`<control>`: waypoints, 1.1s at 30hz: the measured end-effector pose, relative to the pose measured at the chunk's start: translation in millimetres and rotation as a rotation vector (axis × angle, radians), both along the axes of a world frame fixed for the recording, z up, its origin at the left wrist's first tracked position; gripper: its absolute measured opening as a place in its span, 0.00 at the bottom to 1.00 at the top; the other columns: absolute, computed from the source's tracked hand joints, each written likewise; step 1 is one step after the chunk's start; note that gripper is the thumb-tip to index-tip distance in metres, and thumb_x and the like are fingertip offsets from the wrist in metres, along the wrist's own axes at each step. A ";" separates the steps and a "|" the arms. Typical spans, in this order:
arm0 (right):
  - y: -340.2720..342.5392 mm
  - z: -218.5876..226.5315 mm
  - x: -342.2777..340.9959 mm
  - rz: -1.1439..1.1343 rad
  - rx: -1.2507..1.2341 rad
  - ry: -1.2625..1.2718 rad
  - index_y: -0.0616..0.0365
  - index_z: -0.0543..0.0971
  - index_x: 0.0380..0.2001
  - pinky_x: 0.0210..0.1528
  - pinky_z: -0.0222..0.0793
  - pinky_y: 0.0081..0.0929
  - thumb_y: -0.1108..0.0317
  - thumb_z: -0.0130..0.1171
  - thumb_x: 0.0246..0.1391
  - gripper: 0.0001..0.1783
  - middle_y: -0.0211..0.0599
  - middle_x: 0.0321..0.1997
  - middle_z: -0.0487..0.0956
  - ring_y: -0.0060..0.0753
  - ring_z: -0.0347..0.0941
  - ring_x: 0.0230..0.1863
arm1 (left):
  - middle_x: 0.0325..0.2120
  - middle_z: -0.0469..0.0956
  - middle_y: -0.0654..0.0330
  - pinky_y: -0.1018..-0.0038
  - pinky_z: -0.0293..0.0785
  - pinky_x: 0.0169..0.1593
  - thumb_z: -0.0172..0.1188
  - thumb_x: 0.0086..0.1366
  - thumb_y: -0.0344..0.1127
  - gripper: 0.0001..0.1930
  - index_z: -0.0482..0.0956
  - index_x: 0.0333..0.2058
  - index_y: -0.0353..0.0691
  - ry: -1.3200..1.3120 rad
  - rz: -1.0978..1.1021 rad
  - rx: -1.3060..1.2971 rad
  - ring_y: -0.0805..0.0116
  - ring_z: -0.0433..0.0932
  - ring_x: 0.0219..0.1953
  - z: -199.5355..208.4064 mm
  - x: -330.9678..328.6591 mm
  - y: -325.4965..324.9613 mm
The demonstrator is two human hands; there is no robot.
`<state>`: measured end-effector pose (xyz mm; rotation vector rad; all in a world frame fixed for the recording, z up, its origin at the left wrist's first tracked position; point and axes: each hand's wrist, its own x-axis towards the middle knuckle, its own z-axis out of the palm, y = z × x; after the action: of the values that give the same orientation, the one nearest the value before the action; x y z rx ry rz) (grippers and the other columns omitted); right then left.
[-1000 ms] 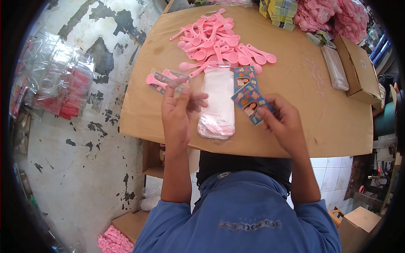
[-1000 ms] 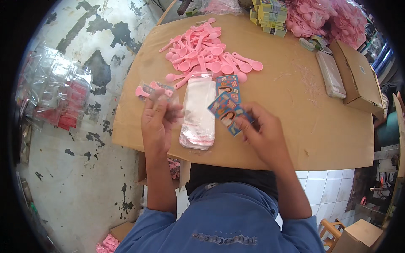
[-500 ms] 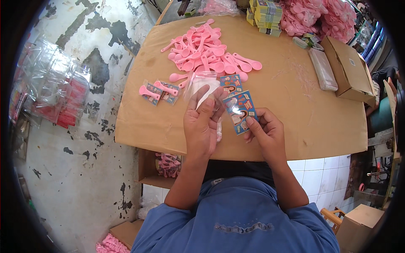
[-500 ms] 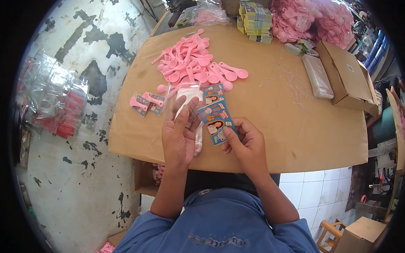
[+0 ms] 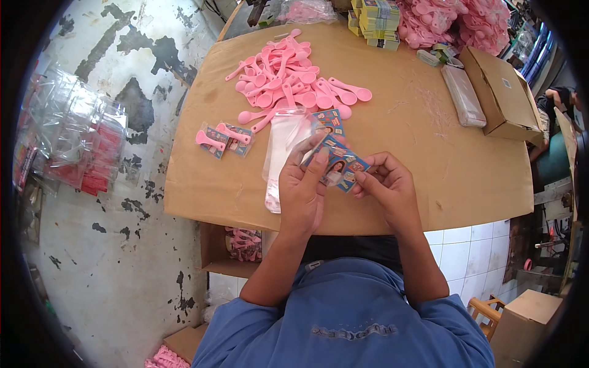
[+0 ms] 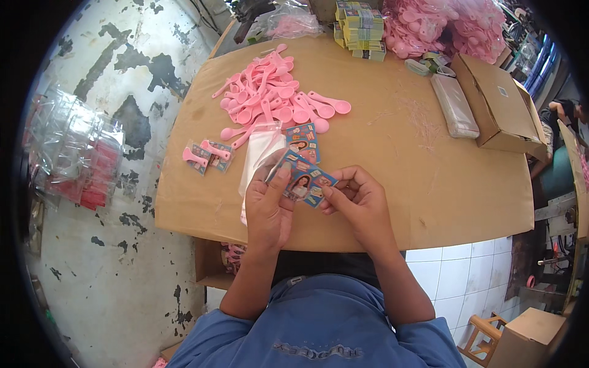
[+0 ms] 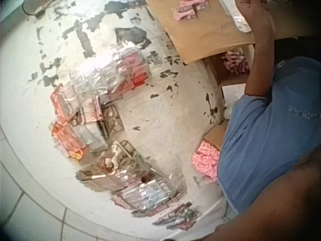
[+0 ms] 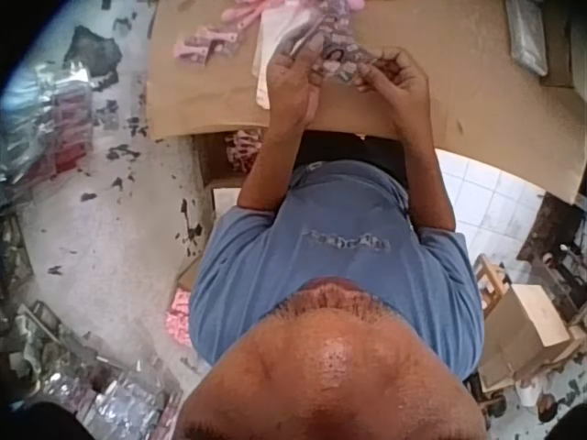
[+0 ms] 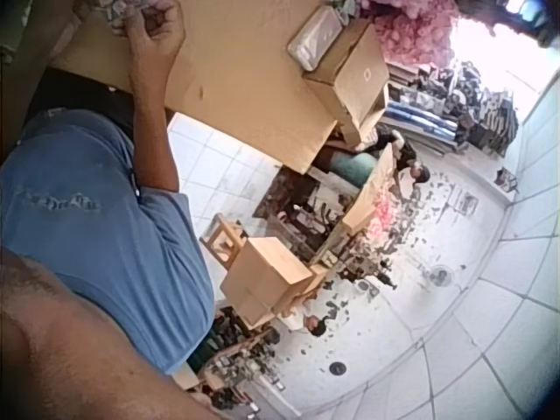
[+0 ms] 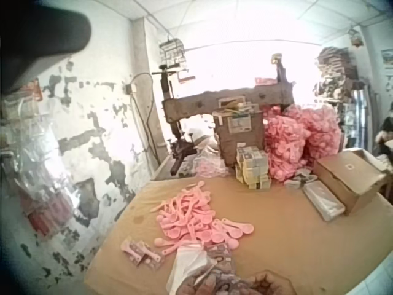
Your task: The person repeatedly picks up a small plastic bag, inserts a pink plastic spoon and a small card, and places the sealed package on the table. The person continues this repetitive packaging process throughout the clip.
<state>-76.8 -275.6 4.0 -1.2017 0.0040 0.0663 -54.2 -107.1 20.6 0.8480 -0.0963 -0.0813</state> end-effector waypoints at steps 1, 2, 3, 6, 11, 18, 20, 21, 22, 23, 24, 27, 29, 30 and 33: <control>1.9 1.6 0.7 -0.002 -0.003 0.001 0.65 0.76 0.47 0.39 0.76 0.18 0.74 0.62 0.64 0.11 0.32 0.37 0.81 0.20 0.78 0.35 | 0.53 0.79 0.47 0.67 0.80 0.55 0.55 0.74 0.29 0.19 0.69 0.60 0.30 -0.016 -0.026 0.000 0.63 0.81 0.52 0.9 -0.8 -1.5; 7.6 4.0 1.9 -0.024 -0.011 -0.039 0.64 0.76 0.45 0.41 0.76 0.19 0.74 0.62 0.63 0.09 0.32 0.36 0.81 0.20 0.78 0.36 | 0.53 0.79 0.47 0.67 0.80 0.55 0.55 0.74 0.29 0.19 0.69 0.60 0.30 -0.016 -0.028 -0.004 0.63 0.81 0.52 0.2 -2.5 -3.5; 14.1 6.4 2.7 -0.045 -0.018 -0.080 0.63 0.76 0.44 0.43 0.77 0.20 0.75 0.62 0.63 0.08 0.31 0.36 0.81 0.20 0.78 0.37 | 0.53 0.79 0.48 0.68 0.78 0.57 0.56 0.74 0.29 0.18 0.69 0.60 0.31 -0.020 -0.026 0.007 0.64 0.80 0.53 -1.0 -5.3 -5.9; 36.5 10.6 7.4 -0.183 0.107 -0.149 0.63 0.78 0.43 0.43 0.76 0.19 0.73 0.63 0.64 0.08 0.30 0.37 0.81 0.19 0.78 0.38 | 0.54 0.79 0.51 0.68 0.75 0.59 0.56 0.74 0.29 0.18 0.70 0.60 0.31 -0.025 -0.012 0.039 0.67 0.79 0.55 0.4 -9.4 -9.1; 31.3 4.9 1.8 -0.002 0.019 -0.053 0.63 0.80 0.42 0.40 0.76 0.19 0.70 0.63 0.65 0.08 0.31 0.37 0.82 0.17 0.78 0.36 | 0.59 0.76 0.50 0.67 0.72 0.63 0.54 0.73 0.26 0.23 0.66 0.65 0.34 -0.045 0.019 0.146 0.65 0.76 0.59 3.6 -10.9 1.1; 39.4 2.2 -11.6 0.009 0.071 0.002 0.61 0.78 0.40 0.25 0.69 0.15 0.68 0.65 0.63 0.09 0.30 0.32 0.80 0.15 0.75 0.29 | 0.60 0.73 0.44 0.59 0.73 0.65 0.51 0.71 0.23 0.35 0.51 0.74 0.46 -0.115 -0.036 -0.289 0.53 0.74 0.63 12.2 -0.9 7.0; 45.7 3.4 -11.2 -0.003 0.068 -0.038 0.60 0.77 0.39 0.24 0.68 0.14 0.69 0.65 0.62 0.09 0.29 0.33 0.79 0.14 0.73 0.28 | 0.52 0.78 0.47 0.60 0.79 0.59 0.49 0.72 0.23 0.33 0.52 0.73 0.48 -0.139 -0.081 -0.334 0.56 0.80 0.54 7.1 -1.4 8.4; 48.0 4.0 -10.6 -0.019 0.067 -0.076 0.60 0.76 0.39 0.24 0.67 0.14 0.69 0.66 0.62 0.09 0.29 0.34 0.78 0.13 0.72 0.26 | 0.52 0.78 0.47 0.60 0.79 0.59 0.49 0.72 0.23 0.33 0.52 0.73 0.48 -0.141 -0.078 -0.336 0.56 0.80 0.54 6.3 -1.6 7.6; 48.6 5.3 -10.5 -0.014 0.064 -0.077 0.60 0.76 0.39 0.24 0.67 0.14 0.69 0.66 0.62 0.09 0.29 0.34 0.78 0.13 0.72 0.26 | 0.49 0.78 0.49 0.62 0.81 0.55 0.50 0.72 0.24 0.32 0.53 0.72 0.47 -0.128 -0.061 -0.353 0.59 0.81 0.50 7.4 -2.5 6.5; 48.7 7.6 -10.4 0.002 0.033 -0.065 0.58 0.74 0.39 0.24 0.65 0.14 0.70 0.66 0.61 0.09 0.28 0.34 0.77 0.12 0.70 0.26 | 0.45 0.79 0.51 0.65 0.83 0.51 0.50 0.73 0.25 0.31 0.54 0.72 0.45 -0.115 -0.045 -0.371 0.62 0.82 0.45 7.8 -3.2 5.7; 49.1 8.9 -10.0 0.018 0.001 -0.053 0.57 0.73 0.38 0.25 0.64 0.14 0.71 0.66 0.61 0.10 0.27 0.33 0.75 0.11 0.69 0.26 | 0.45 0.79 0.51 0.65 0.83 0.51 0.50 0.73 0.25 0.31 0.54 0.72 0.45 -0.116 -0.040 -0.374 0.62 0.82 0.45 6.8 -3.4 5.6; 53.5 3.3 -5.4 -0.021 0.018 -0.024 0.55 0.70 0.37 0.27 0.65 0.16 0.72 0.67 0.60 0.12 0.25 0.33 0.72 0.11 0.68 0.30 | 0.42 0.79 0.55 0.68 0.83 0.47 0.52 0.74 0.28 0.29 0.56 0.71 0.44 -0.115 -0.079 -0.381 0.66 0.81 0.42 4.2 -5.2 3.8; 60.4 -4.6 0.7 -0.071 0.004 -0.090 0.55 0.69 0.38 0.29 0.65 0.17 0.73 0.68 0.58 0.15 0.24 0.33 0.71 0.11 0.67 0.32 | 0.40 0.78 0.57 0.69 0.83 0.45 0.53 0.76 0.33 0.26 0.58 0.69 0.41 -0.122 -0.058 -0.352 0.69 0.81 0.41 4.8 -4.7 4.0; 63.5 -5.8 2.3 -0.123 -0.007 -0.154 0.54 0.68 0.38 0.30 0.65 0.18 0.74 0.69 0.56 0.17 0.24 0.33 0.70 0.11 0.67 0.35 | 0.40 0.78 0.57 0.69 0.83 0.45 0.53 0.76 0.33 0.26 0.58 0.69 0.41 -0.124 -0.058 -0.356 0.69 0.81 0.41 5.6 -4.7 5.4; 66.3 2.7 -5.0 -0.283 -0.229 -0.306 0.57 0.71 0.40 0.32 0.68 0.21 0.76 0.72 0.50 0.20 0.29 0.34 0.72 0.18 0.70 0.37 | 0.37 0.76 0.60 0.69 0.82 0.45 0.53 0.77 0.36 0.24 0.61 0.67 0.39 -0.065 -0.052 -0.327 0.71 0.79 0.39 2.9 -5.0 11.9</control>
<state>-81.8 -209.4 6.7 -1.4191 -0.0882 -0.3751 -59.2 -95.2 23.5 0.5212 -0.1873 -0.0838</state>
